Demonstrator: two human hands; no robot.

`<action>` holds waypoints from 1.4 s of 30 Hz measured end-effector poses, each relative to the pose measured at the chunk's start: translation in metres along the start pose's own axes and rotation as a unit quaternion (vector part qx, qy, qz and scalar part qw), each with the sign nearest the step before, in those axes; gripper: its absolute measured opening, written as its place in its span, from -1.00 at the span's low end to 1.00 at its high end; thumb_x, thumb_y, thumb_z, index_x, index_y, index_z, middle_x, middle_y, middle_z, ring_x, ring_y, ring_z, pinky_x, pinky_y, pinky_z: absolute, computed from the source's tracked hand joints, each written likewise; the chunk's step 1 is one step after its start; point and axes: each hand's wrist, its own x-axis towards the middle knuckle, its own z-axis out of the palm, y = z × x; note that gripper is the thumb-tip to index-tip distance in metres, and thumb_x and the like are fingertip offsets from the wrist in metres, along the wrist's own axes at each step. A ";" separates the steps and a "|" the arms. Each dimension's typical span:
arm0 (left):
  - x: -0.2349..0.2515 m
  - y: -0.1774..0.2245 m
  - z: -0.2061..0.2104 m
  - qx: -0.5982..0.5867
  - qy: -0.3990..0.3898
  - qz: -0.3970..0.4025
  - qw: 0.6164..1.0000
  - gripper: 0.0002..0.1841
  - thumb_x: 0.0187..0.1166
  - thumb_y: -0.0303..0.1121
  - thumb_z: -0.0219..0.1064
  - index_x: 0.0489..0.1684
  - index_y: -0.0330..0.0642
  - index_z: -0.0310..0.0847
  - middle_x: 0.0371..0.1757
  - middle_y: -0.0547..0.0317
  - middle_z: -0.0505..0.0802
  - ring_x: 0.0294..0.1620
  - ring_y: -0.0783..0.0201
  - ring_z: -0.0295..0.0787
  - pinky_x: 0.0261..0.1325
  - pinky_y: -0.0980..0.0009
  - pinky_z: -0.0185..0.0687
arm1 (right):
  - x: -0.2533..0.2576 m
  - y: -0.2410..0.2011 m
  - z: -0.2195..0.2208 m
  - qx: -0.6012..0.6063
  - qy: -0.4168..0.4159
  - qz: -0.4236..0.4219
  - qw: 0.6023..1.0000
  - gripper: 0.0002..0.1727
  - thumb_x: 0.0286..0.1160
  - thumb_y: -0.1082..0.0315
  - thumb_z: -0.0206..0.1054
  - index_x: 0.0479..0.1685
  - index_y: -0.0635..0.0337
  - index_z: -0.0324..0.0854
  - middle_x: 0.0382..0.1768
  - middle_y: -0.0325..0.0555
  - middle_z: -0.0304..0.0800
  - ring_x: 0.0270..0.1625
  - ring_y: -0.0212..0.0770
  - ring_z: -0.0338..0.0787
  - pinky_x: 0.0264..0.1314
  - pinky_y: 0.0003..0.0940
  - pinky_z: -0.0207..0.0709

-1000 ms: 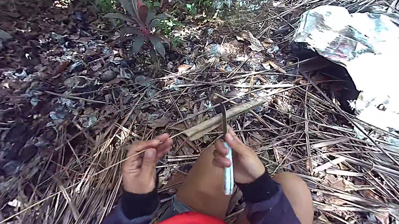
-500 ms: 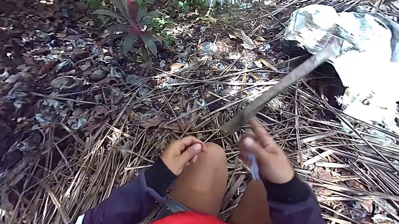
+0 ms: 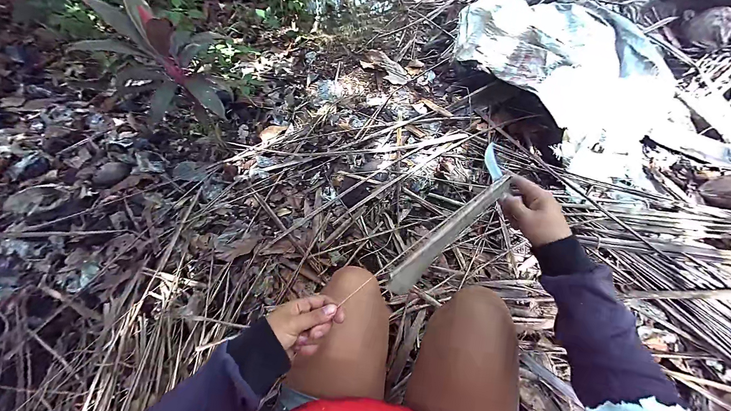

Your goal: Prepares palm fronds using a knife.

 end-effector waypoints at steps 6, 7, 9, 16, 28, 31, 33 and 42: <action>0.011 0.004 0.007 -0.004 0.027 -0.048 0.998 -0.71 0.84 -0.49 -0.15 -0.16 -0.13 0.53 -0.74 0.54 0.43 -0.82 0.68 0.20 -0.73 0.77 0.12 | 0.014 0.034 -0.008 -0.140 -0.025 0.013 0.990 -0.26 0.65 0.24 0.37 0.81 0.10 0.20 0.13 0.51 0.72 0.10 0.53 0.72 0.20 0.56 0.41; 0.013 0.004 0.008 -0.006 0.030 -0.058 0.998 -0.71 0.85 -0.49 -0.15 -0.16 -0.14 0.53 -0.73 0.53 0.42 -0.82 0.67 0.19 -0.73 0.76 0.12 | 0.014 0.042 -0.006 -0.157 -0.022 0.013 0.987 -0.22 0.63 0.23 0.40 0.82 0.11 0.17 0.07 0.51 0.74 0.04 0.54 0.74 0.14 0.59 0.43; 0.016 0.002 0.008 -0.011 0.028 -0.080 0.996 -0.71 0.86 -0.48 -0.15 -0.15 -0.15 0.52 -0.73 0.51 0.42 -0.83 0.67 0.18 -0.74 0.77 0.10 | 0.015 0.056 -0.001 -0.188 -0.027 0.028 0.981 -0.14 0.59 0.19 0.44 0.86 0.10 0.08 0.05 0.50 0.76 0.04 0.55 0.75 0.13 0.61 0.42; -0.021 -0.023 -0.042 0.005 0.107 -0.114 0.988 -0.72 0.84 -0.43 -0.15 -0.17 -0.05 0.50 -0.74 0.56 0.39 -0.83 0.67 0.17 -0.75 0.74 0.10 | -0.018 0.134 -0.116 -0.247 0.183 0.266 0.914 -0.31 0.78 0.03 0.13 0.73 0.31 0.23 0.44 0.64 0.48 0.51 0.60 0.48 0.48 0.57 0.23; 0.013 0.005 0.042 -0.089 -0.113 0.028 0.989 -0.76 0.71 -0.38 0.05 -0.22 0.05 0.68 -0.74 0.62 0.56 -0.78 0.72 0.38 -0.70 0.77 0.28 | -0.143 -0.053 0.079 0.358 -0.287 0.024 0.888 -0.33 0.60 0.24 0.19 0.70 0.28 0.22 -0.40 -0.47 0.66 -0.51 -0.63 0.56 -0.45 -0.67 0.47; 0.007 0.002 0.033 -0.076 -0.134 0.023 0.988 -0.86 0.65 -0.32 0.23 -0.25 0.11 0.72 -0.75 0.66 0.54 -0.79 0.74 0.38 -0.71 0.78 0.27 | -0.132 -0.058 0.085 0.408 -0.290 0.016 0.866 -0.57 0.65 0.22 0.12 0.42 0.17 0.52 -0.52 -0.57 0.55 -0.58 -0.68 0.47 -0.50 -0.72 0.40; -0.003 -0.008 0.017 -0.070 -0.127 0.007 0.989 -0.91 0.61 -0.27 0.32 -0.25 0.13 0.75 -0.76 0.66 0.53 -0.79 0.74 0.36 -0.70 0.77 0.25 | -0.107 -0.054 0.055 0.427 -0.172 -0.002 0.888 -0.63 0.72 0.24 0.06 0.35 0.08 0.60 -0.58 -0.58 0.49 -0.62 -0.68 0.42 -0.54 -0.74 0.37; -0.007 -0.024 -0.004 -0.102 -0.128 0.012 0.986 -0.94 0.54 -0.21 0.45 -0.27 0.11 0.79 -0.77 0.62 0.54 -0.80 0.71 0.38 -0.71 0.76 0.26 | -0.129 -0.065 0.078 0.371 -0.330 0.060 0.866 -0.55 0.71 0.30 0.07 0.53 0.17 0.41 -0.47 -0.47 0.54 -0.56 -0.61 0.47 -0.50 -0.69 0.39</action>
